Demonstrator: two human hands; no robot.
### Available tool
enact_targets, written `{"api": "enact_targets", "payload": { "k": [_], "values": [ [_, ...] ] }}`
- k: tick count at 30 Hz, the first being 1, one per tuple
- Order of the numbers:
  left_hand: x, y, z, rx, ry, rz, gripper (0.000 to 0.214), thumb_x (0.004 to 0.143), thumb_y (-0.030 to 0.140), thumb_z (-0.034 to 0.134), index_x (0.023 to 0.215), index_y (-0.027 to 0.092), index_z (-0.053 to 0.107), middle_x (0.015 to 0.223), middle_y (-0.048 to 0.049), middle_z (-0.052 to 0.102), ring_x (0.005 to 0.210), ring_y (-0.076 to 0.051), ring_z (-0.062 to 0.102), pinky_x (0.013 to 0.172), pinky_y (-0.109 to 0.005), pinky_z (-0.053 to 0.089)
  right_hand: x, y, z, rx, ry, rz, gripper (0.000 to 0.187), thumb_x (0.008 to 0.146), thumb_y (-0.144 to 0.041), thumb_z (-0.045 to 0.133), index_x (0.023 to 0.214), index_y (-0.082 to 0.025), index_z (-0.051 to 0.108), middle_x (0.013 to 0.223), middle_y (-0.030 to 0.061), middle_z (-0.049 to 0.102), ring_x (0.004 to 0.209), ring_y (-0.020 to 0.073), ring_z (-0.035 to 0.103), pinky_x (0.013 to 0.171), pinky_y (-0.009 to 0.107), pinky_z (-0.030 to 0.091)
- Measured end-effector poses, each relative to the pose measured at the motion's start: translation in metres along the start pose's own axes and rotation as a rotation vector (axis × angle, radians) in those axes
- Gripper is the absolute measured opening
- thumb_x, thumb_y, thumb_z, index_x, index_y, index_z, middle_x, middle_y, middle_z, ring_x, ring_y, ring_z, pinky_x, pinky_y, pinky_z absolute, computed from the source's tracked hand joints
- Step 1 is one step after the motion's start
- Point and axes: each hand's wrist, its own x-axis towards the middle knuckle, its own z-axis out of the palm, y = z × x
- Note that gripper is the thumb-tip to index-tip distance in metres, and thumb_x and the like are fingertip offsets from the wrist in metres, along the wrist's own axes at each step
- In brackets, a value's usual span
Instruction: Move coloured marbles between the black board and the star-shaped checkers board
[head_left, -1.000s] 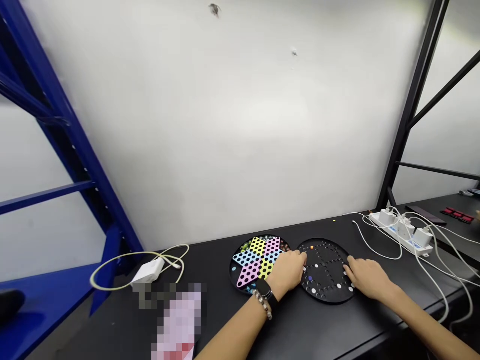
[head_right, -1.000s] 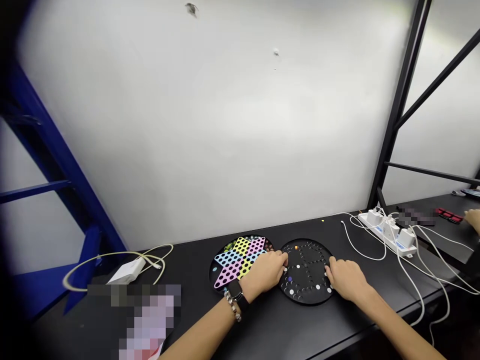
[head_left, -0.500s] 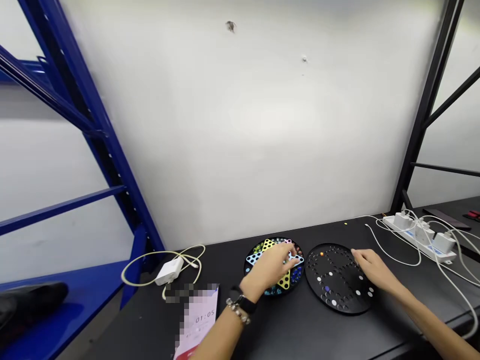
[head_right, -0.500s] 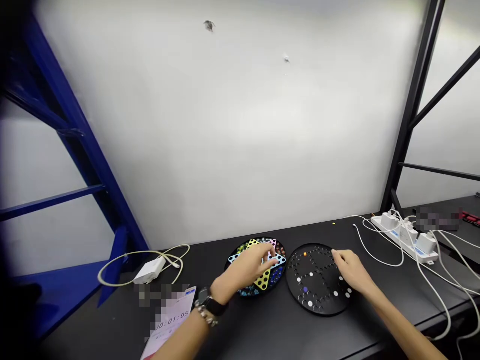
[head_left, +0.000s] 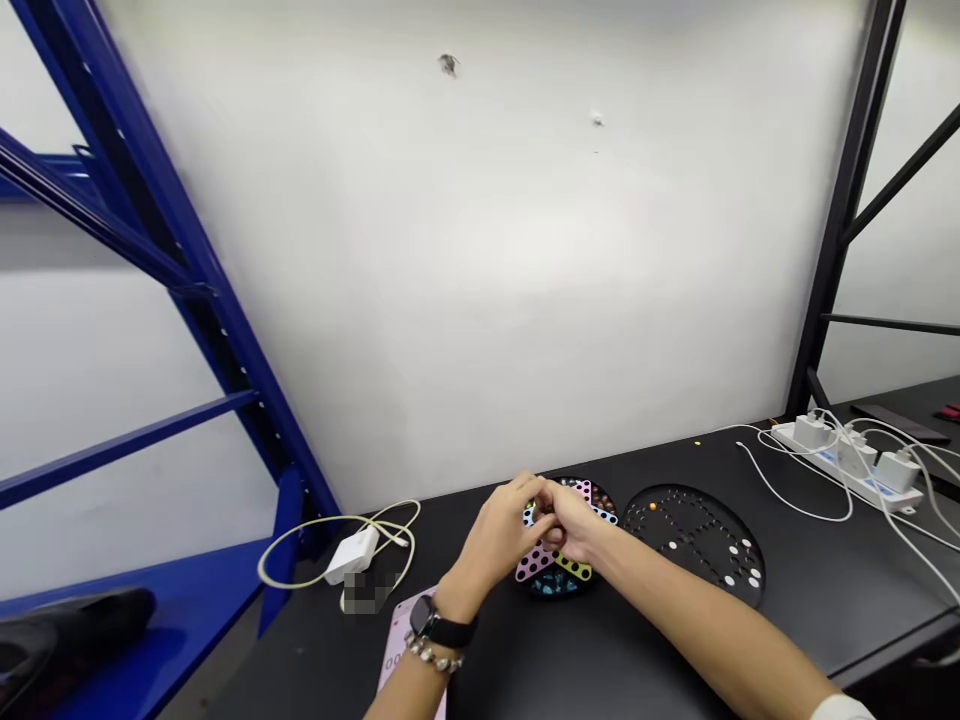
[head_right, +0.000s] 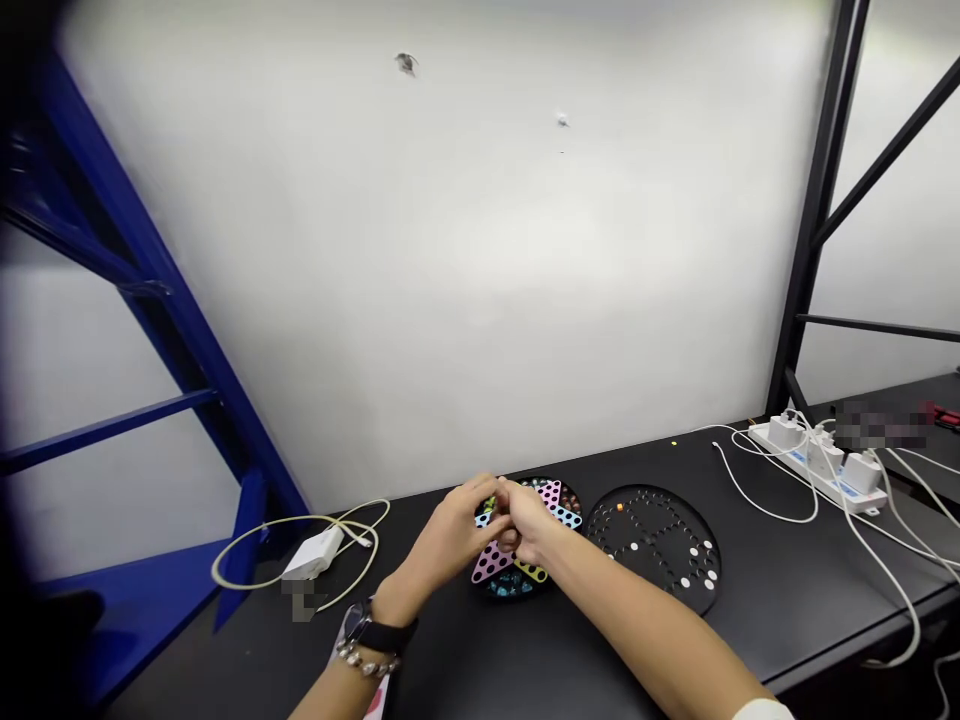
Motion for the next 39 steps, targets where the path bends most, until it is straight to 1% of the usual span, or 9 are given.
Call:
{"api": "enact_targets", "payload": {
  "k": [3, 7, 11, 14, 20, 25, 29, 35, 39],
  "values": [
    [-0.012, -0.029, -0.011, -0.039, 0.085, -0.006, 0.011, 0.079, 0.023, 0.062, 0.09, 0.023, 0.059, 0.097, -0.0021, 0.064, 0.092, -0.02, 0.059, 0.085, -0.035, 0.048, 0.019, 0.005, 0.015, -0.248, 0.153, -0.163, 0.035, 0.095, -0.039, 0.036, 0.065, -0.022, 0.038, 0.046, -0.0087, 0.032, 0.037, 0.0072, 0.023, 0.039, 0.02, 0.02],
    [-0.026, -0.068, -0.024, -0.057, 0.246, -0.085, 0.022, 0.078, 0.036, 0.065, 0.094, 0.022, 0.06, 0.098, -0.0034, 0.065, 0.094, -0.022, 0.061, 0.085, -0.038, 0.051, 0.035, 0.016, 0.029, -0.97, 0.291, -0.511, 0.04, 0.097, -0.039, 0.04, 0.063, -0.019, 0.052, 0.061, 0.0014, 0.056, 0.063, 0.0151, 0.055, 0.059, 0.024, 0.041],
    [-0.031, -0.078, -0.032, -0.028, 0.411, -0.156, 0.02, 0.085, 0.04, 0.057, 0.091, 0.022, 0.061, 0.093, -0.0026, 0.065, 0.088, -0.02, 0.063, 0.08, -0.034, 0.052, 0.036, 0.039, 0.038, -1.577, 0.265, -0.507, 0.024, 0.096, -0.028, 0.044, 0.097, -0.015, 0.064, 0.1, 0.0143, 0.066, 0.085, 0.0239, 0.066, 0.074, 0.035, 0.049],
    [-0.029, -0.069, -0.032, 0.032, 0.419, -0.11, 0.015, 0.087, 0.036, 0.054, 0.087, 0.022, 0.06, 0.089, -0.001, 0.064, 0.083, -0.018, 0.063, 0.079, -0.032, 0.051, 0.033, 0.05, 0.041, -1.779, 0.241, -0.49, 0.024, 0.09, -0.02, 0.051, 0.109, -0.01, 0.061, 0.109, 0.019, 0.061, 0.09, 0.0282, 0.065, 0.074, 0.04, 0.052],
    [-0.025, -0.055, -0.027, 0.061, 0.355, -0.049, 0.014, 0.088, 0.032, 0.051, 0.084, 0.022, 0.06, 0.087, -0.0012, 0.064, 0.083, -0.018, 0.062, 0.078, -0.031, 0.05, 0.019, 0.049, 0.044, -1.712, 0.239, -0.552, 0.03, 0.09, -0.026, 0.049, 0.116, -0.012, 0.055, 0.113, 0.0186, 0.056, 0.103, 0.0317, 0.057, 0.082, 0.046, 0.05],
    [-0.027, -0.06, -0.025, 0.067, 0.336, -0.083, 0.015, 0.089, 0.034, 0.05, 0.087, 0.023, 0.06, 0.09, -0.0028, 0.065, 0.086, -0.019, 0.062, 0.081, -0.032, 0.051, 0.0, 0.057, 0.049, -1.779, 0.079, -0.607, 0.04, 0.089, -0.04, 0.05, 0.112, -0.009, 0.058, 0.121, 0.0225, 0.053, 0.114, 0.0345, 0.047, 0.095, 0.052, 0.04],
    [-0.027, -0.07, -0.015, 0.067, 0.148, -0.109, 0.024, 0.093, 0.031, 0.04, 0.101, 0.024, 0.061, 0.107, -0.0049, 0.065, 0.099, -0.021, 0.062, 0.091, -0.037, 0.05, -0.018, 0.057, 0.044, -1.737, 0.03, -0.587, 0.045, 0.089, -0.041, 0.049, 0.117, -0.007, 0.056, 0.122, 0.0232, 0.053, 0.113, 0.0357, 0.048, 0.094, 0.053, 0.039],
    [-0.01, -0.074, 0.013, 0.253, -0.222, -0.089, 0.038, 0.086, 0.014, 0.041, 0.111, 0.028, 0.066, 0.125, -0.0063, 0.064, 0.108, -0.024, 0.063, 0.085, -0.039, 0.051, -0.051, 0.039, -0.001, -1.558, 0.121, -0.691, 0.036, 0.092, -0.037, 0.047, 0.121, -0.016, 0.053, 0.134, 0.0165, 0.048, 0.12, 0.0329, 0.043, 0.099, 0.051, 0.034],
    [0.006, -0.072, 0.019, 0.386, -0.277, -0.134, 0.035, 0.079, 0.006, 0.048, 0.097, 0.026, 0.071, 0.11, -0.0071, 0.07, 0.097, -0.024, 0.067, 0.079, -0.034, 0.049, -0.059, 0.014, -0.055, -1.508, 0.322, -0.62, 0.03, 0.094, -0.038, 0.044, 0.117, -0.02, 0.054, 0.124, 0.0123, 0.054, 0.111, 0.0281, 0.047, 0.094, 0.045, 0.037]
  ]
}}
